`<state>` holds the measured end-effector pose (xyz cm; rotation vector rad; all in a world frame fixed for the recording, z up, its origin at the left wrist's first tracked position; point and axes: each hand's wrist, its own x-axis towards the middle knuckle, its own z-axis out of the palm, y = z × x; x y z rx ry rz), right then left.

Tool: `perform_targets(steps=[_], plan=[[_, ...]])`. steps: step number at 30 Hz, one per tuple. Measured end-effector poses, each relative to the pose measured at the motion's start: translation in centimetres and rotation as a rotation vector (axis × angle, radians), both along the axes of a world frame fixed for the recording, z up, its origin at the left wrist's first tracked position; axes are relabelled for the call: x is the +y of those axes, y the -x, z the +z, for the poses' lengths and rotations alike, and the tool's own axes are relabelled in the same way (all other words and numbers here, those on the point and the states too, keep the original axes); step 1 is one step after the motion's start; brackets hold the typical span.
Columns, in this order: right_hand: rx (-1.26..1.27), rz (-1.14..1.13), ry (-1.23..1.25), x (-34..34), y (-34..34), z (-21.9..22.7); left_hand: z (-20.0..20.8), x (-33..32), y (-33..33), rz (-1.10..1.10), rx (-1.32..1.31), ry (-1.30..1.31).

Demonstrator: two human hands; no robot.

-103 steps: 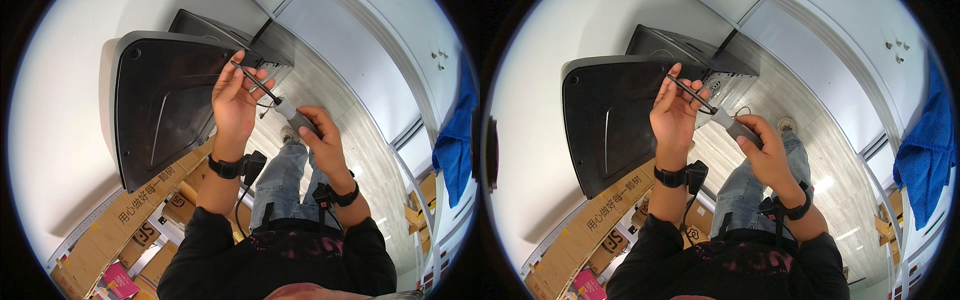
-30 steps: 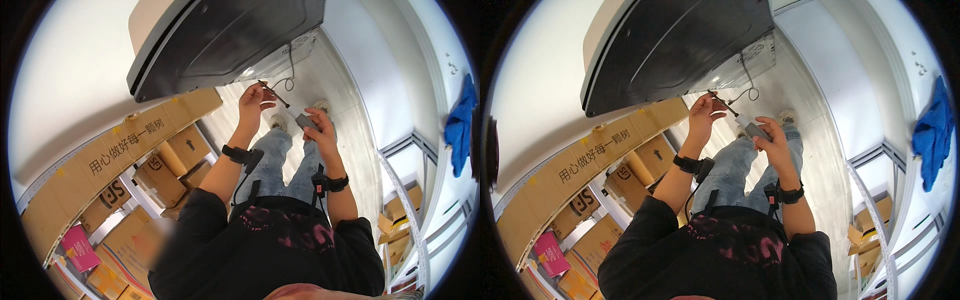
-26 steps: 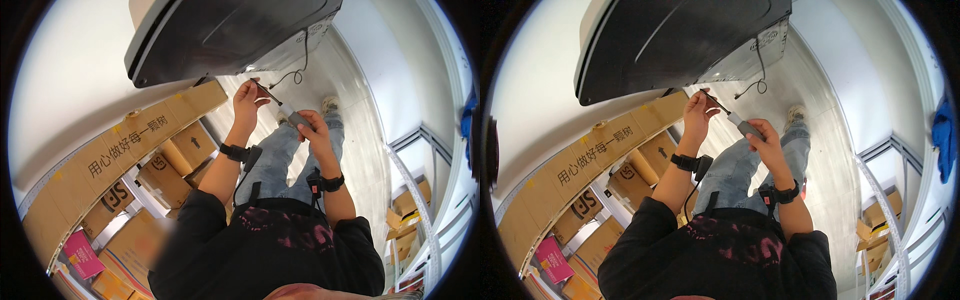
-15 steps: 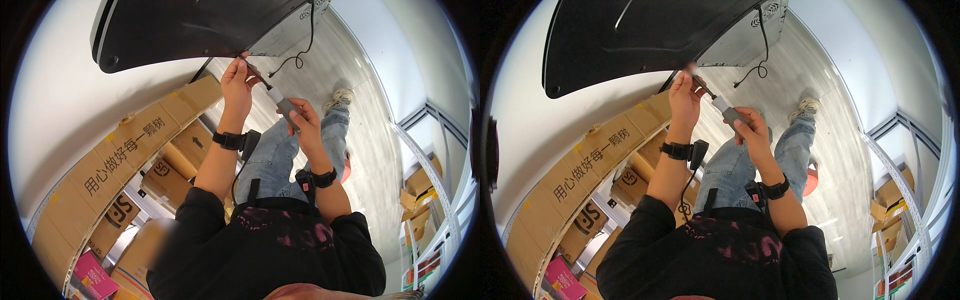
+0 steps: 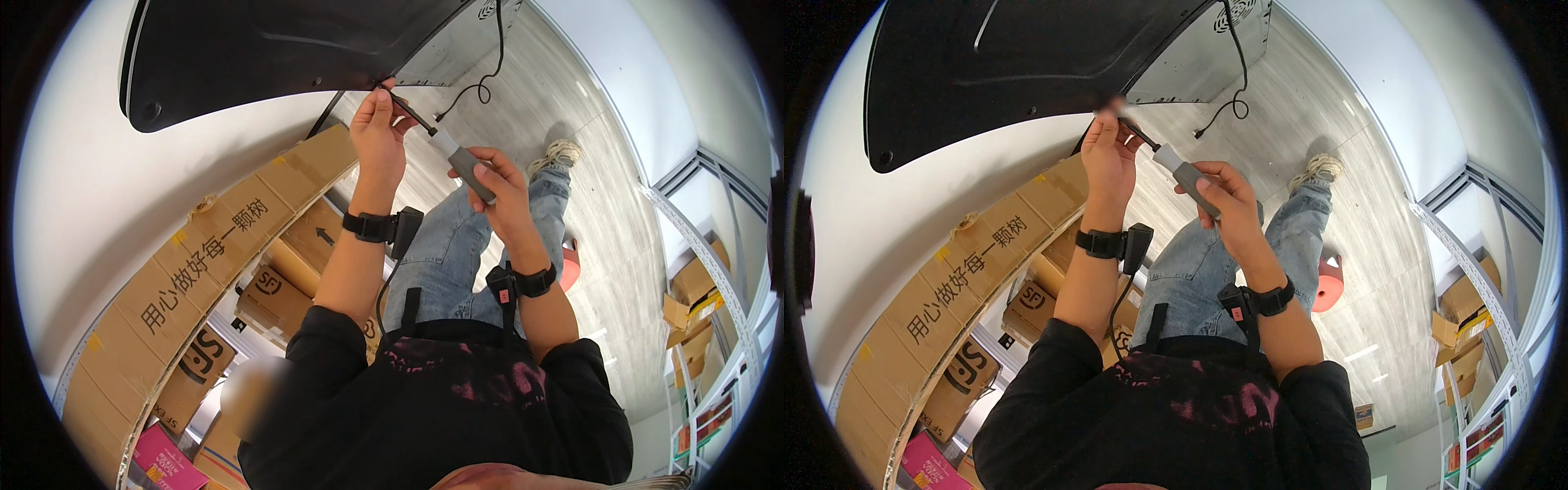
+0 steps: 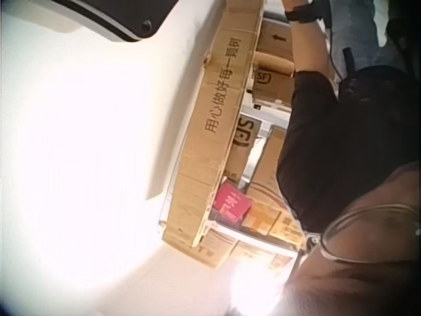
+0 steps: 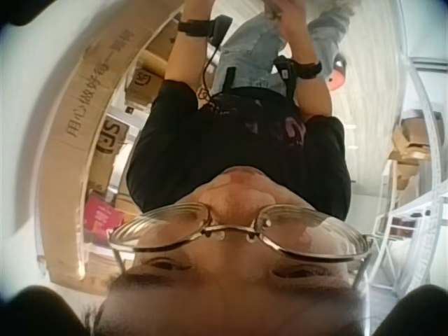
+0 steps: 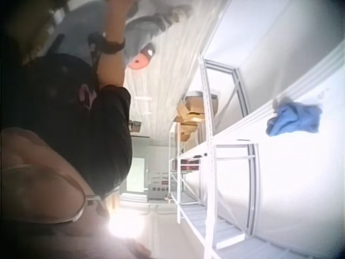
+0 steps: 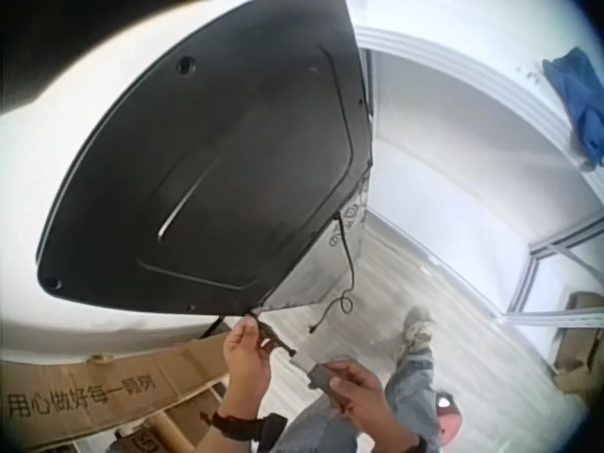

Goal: The person wipes the back of a black electronic device with a blue cloth, then uses a screwdriver to remove screws from the device's back panel. The person continues unscrewing multiple screws from different locations on the device's rear casing.

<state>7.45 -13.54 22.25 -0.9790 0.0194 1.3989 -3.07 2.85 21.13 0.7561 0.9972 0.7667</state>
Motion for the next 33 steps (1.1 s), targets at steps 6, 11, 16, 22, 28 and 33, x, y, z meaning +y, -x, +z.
perform_targets(steps=[6,11,16,22,28,33], plan=[[-0.125,0.06,0.126,0.2,-0.7,0.6,0.6,-0.1,-0.6,0.049,0.027,0.021],[-0.978,0.01,-0.006,0.2,-0.1,0.2,0.8,-0.3,-0.7,0.03,0.047,0.025],[-0.173,-0.113,0.008,-0.2,0.2,1.1,0.6,0.1,-0.3,0.007,0.039,0.027],[-0.205,0.183,0.154,-0.3,-0.6,1.3,1.2,-0.1,-0.5,0.026,0.023,0.05],[-0.918,0.002,0.064,0.0,0.4,0.8,1.0,-0.2,-0.6,0.006,0.088,0.008],[0.126,0.124,0.101,-0.3,-1.8,0.9,1.0,-0.1,-0.4,-0.009,0.102,-0.015]])
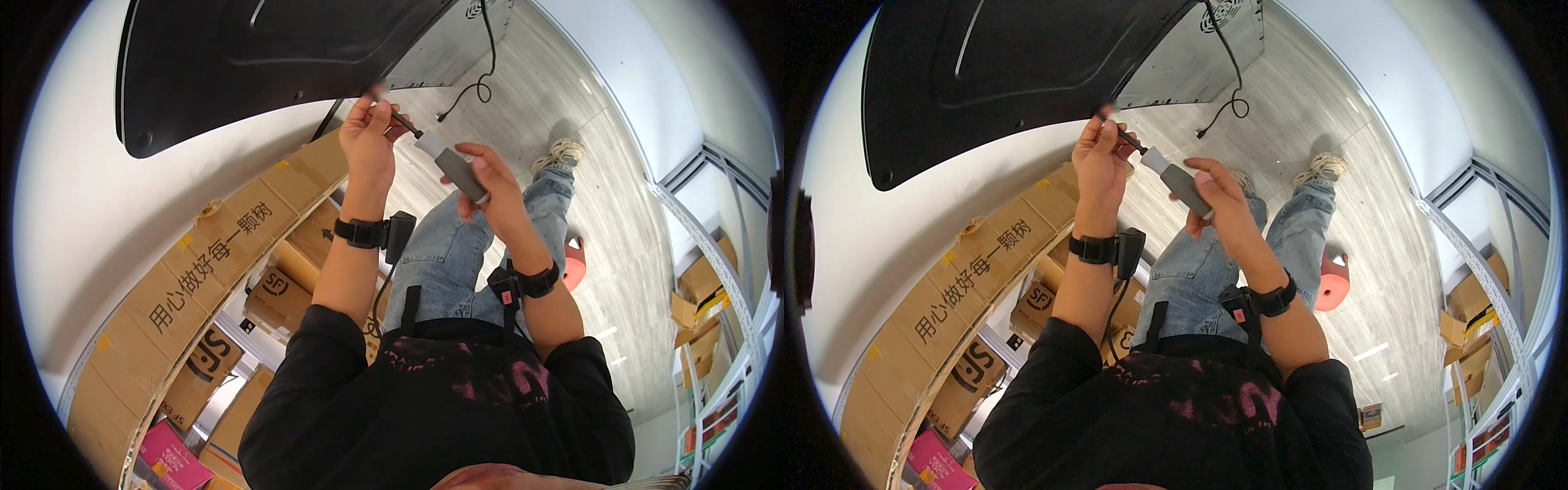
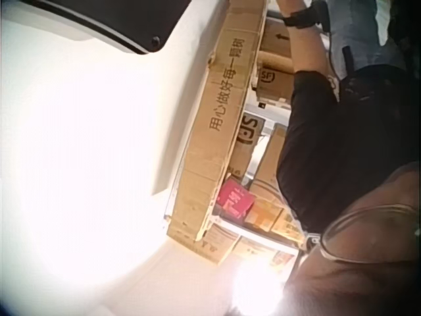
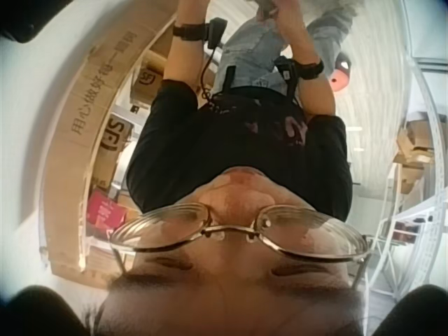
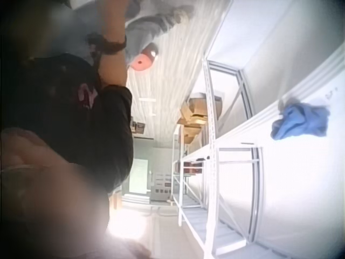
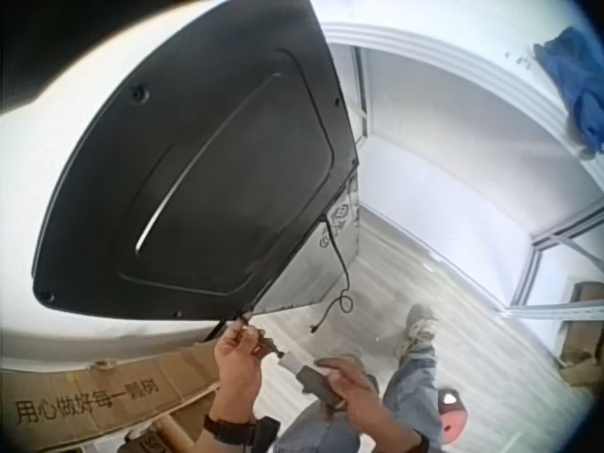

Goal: The person wipes the back of a black electronic device with a blue cloth, then uses a screwdriver to remove screws from the device's back panel. The person continues unscrewing multiple screws from different locations on the device's rear casing.

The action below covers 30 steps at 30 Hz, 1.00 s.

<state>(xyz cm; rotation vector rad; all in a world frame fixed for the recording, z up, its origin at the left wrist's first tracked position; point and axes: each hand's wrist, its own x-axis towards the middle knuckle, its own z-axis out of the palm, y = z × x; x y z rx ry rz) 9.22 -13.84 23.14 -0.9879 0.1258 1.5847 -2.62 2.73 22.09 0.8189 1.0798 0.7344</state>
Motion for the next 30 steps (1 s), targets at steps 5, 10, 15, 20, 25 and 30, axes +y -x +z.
perform_targets(steps=[5,10,15,20,25,30], plan=[[-0.702,-0.004,-0.036,0.0,1.8,-0.2,0.9,-0.3,-0.7,0.029,-0.013,0.046],[-1.281,-0.059,-0.132,0.5,1.8,-0.2,-0.4,0.2,0.2,0.004,-0.001,0.015],[0.005,-0.049,-0.014,0.0,0.1,-0.6,-0.8,0.4,0.6,0.001,-0.006,-0.001],[-0.588,0.033,-0.002,0.4,1.2,-0.3,0.7,-0.1,-0.4,0.025,-0.023,0.05],[-1.175,-0.069,-0.102,0.8,2.4,-0.2,-0.4,0.4,0.2,0.015,0.044,0.023],[-0.201,0.001,-0.022,0.2,0.6,-1.1,0.2,0.4,0.1,0.006,0.006,0.044]])
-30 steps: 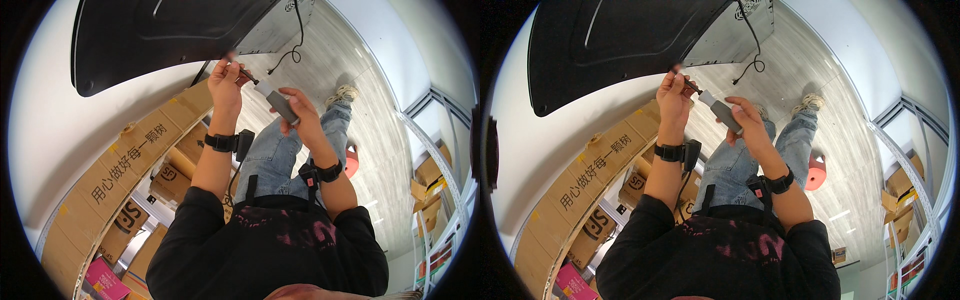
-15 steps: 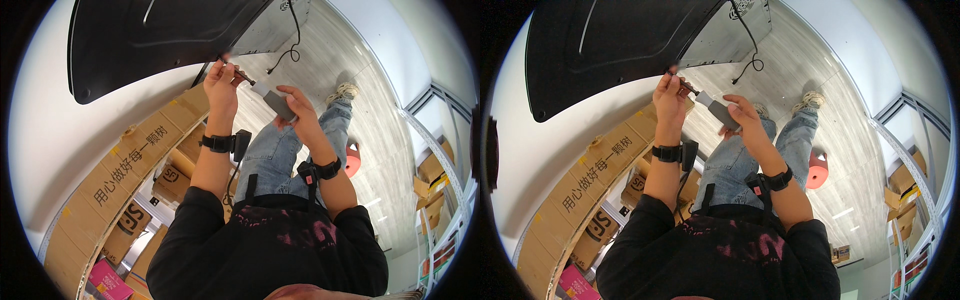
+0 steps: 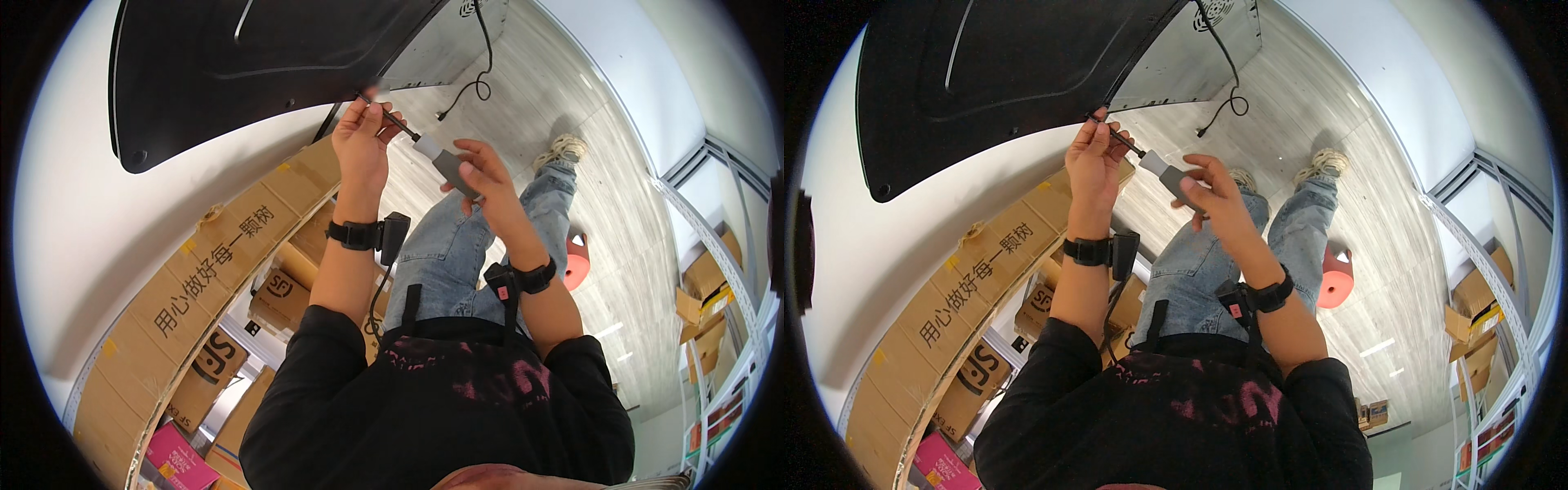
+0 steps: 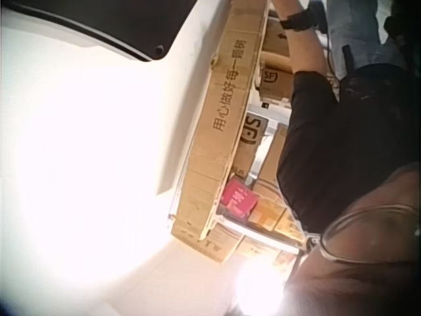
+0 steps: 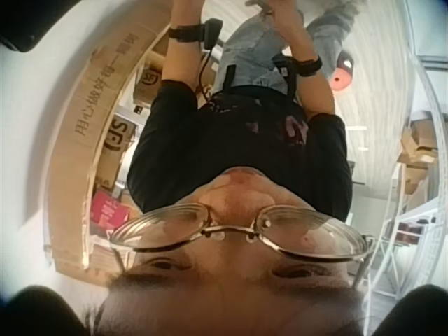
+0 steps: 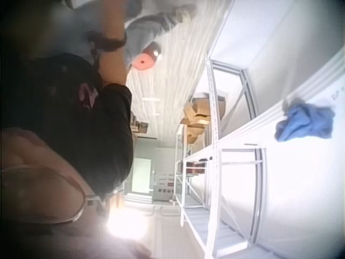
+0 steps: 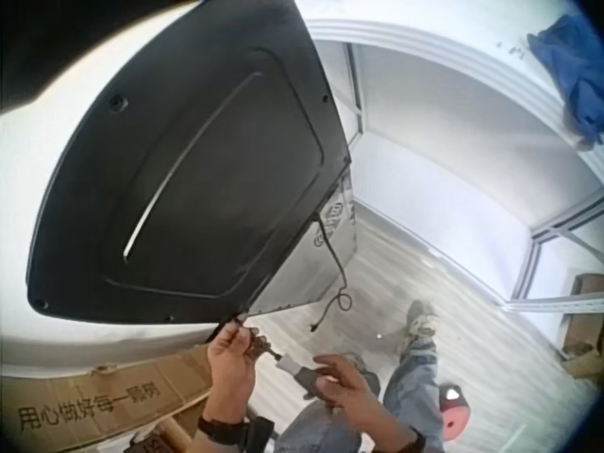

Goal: The person wipes the back of a black electronic device with a blue cloth, then uses a screwdriver to remove screws from the device's back panel. The person continues unscrewing multiple screws from different locations on the device's rear casing.

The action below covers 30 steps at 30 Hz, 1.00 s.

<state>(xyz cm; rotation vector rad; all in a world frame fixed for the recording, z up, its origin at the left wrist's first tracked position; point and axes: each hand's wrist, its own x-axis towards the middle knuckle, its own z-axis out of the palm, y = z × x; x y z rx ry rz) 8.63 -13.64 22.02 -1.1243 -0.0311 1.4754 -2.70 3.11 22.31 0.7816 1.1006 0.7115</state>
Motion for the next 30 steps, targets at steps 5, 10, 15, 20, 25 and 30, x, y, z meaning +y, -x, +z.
perform_targets(steps=[5,10,15,20,25,30], plan=[[-0.207,0.081,0.014,0.0,0.5,-0.4,0.8,0.0,-0.5,0.034,-0.009,0.037],[-0.784,0.059,-0.098,0.0,1.4,-1.6,0.4,0.1,-0.3,0.011,0.116,0.008],[0.06,0.108,0.004,0.5,0.1,0.0,0.3,0.3,0.0,0.014,0.065,0.025],[-0.231,0.109,-0.028,0.4,0.7,0.1,1.0,0.3,-0.1,0.012,0.042,0.049],[-0.278,0.125,-0.008,-0.1,0.7,-0.4,1.1,0.2,0.0,-0.015,0.006,0.047],[-0.246,0.099,0.006,-0.9,0.1,-1.0,1.7,-0.3,0.1,-0.095,-0.002,0.02]])
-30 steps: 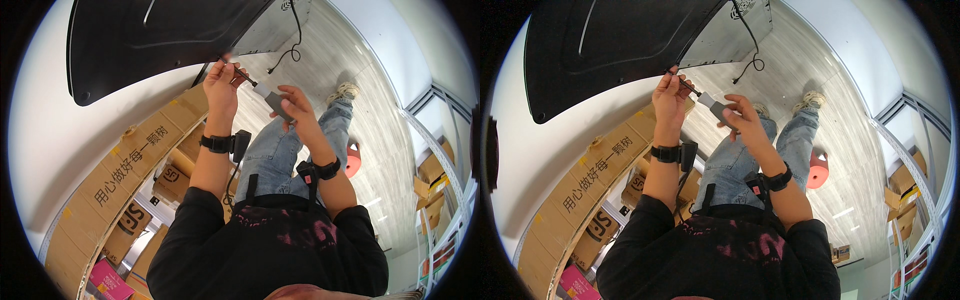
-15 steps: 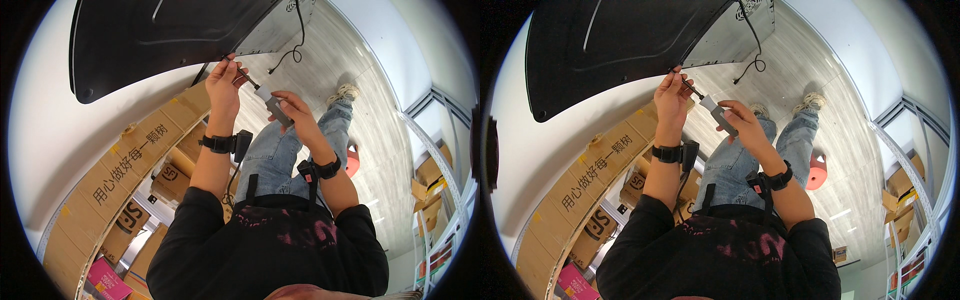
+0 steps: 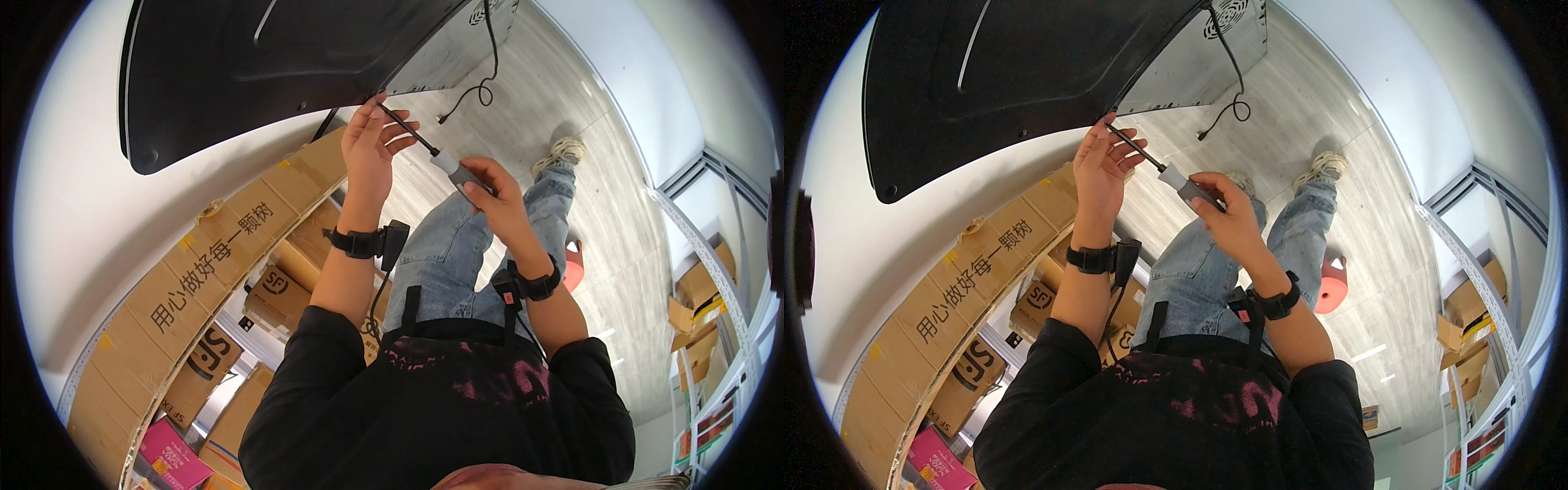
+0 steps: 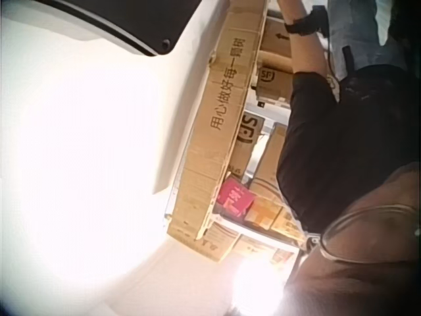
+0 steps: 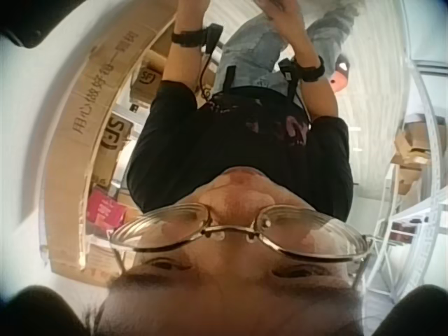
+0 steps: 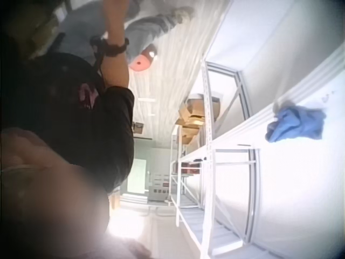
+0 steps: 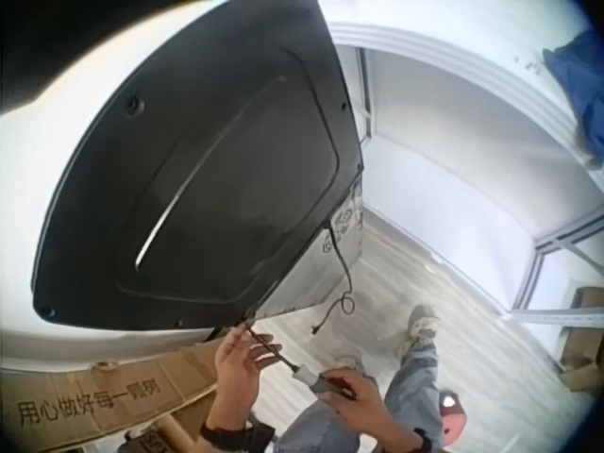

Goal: The person wipes the back of a black electronic device with a blue cloth, then uses a screwdriver to remove screws from the device's back panel. The person continues unscrewing multiple screws from different locations on the device's rear casing.

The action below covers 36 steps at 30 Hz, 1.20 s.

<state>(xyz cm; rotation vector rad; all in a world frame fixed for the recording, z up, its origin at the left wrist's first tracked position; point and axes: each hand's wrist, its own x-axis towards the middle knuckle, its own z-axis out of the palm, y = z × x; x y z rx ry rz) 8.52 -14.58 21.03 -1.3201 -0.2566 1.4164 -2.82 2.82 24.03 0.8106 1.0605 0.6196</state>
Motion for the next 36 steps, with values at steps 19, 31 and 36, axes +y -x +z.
perform_targets(steps=[19,31,36], plan=[[-0.08,-0.378,-0.174,-10.7,-21.5,10.6,11.5,-4.8,-27.1,-0.296,-0.188,-0.441],[-0.068,-0.415,-0.117,-14.1,-32.5,7.8,13.3,-6.6,-47.6,-0.198,0.091,-1.37],[-0.014,-0.365,-0.081,-13.6,-33.1,6.1,12.3,-6.6,-48.7,-0.173,0.164,-1.504]])
